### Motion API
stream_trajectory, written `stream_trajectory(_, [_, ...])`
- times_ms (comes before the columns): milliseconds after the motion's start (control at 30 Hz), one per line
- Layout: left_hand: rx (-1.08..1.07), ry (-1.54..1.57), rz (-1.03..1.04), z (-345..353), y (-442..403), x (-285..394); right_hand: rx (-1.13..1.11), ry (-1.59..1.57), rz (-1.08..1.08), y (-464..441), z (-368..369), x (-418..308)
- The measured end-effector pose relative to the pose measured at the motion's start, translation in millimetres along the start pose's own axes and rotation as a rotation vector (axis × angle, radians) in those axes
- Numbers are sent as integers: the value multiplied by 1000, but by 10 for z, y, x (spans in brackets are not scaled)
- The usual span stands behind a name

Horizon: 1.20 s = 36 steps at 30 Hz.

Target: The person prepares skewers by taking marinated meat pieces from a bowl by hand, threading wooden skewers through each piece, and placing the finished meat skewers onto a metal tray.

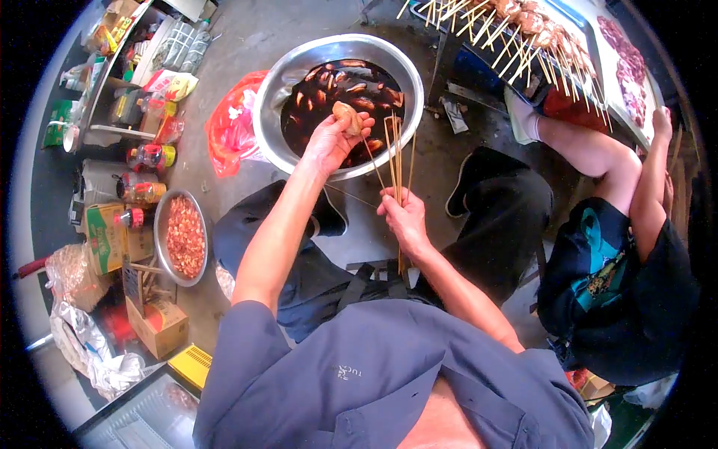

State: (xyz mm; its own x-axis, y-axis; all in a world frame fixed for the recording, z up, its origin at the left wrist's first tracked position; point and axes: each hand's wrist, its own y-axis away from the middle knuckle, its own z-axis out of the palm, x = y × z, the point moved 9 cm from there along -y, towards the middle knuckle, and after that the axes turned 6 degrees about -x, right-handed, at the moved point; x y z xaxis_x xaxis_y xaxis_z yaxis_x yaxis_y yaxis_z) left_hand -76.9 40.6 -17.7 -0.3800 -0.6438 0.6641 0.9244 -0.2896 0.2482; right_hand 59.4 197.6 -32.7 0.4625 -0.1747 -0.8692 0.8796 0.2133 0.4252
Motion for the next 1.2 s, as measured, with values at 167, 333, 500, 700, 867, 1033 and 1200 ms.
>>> stream_trajectory(167, [85, 44, 23, -45, 10, 28, -14, 23, -17, -24, -5, 33])
stream_trajectory(333, [85, -122, 21, -42, 19, 15, -14, 22, 10, -2, 4, -1])
stream_trajectory(500, [121, -155, -32, -66, 36, -65, -13, 19, 0, -8, -6, 26])
stream_trajectory(700, [133, -237, -63, -13, 76, -138, 13, -37, 17, 15, 7, 82])
stream_trajectory(867, [118, -221, -85, 2, 79, -214, 41, -119, 73, 70, 81, 95])
stream_trajectory(1033, [94, -275, -124, 26, 105, -198, 34, -151, 32, 55, 109, 67])
stream_trajectory(1200, [74, -308, -148, 126, 145, -215, 54, -261, 77, -44, 164, -126])
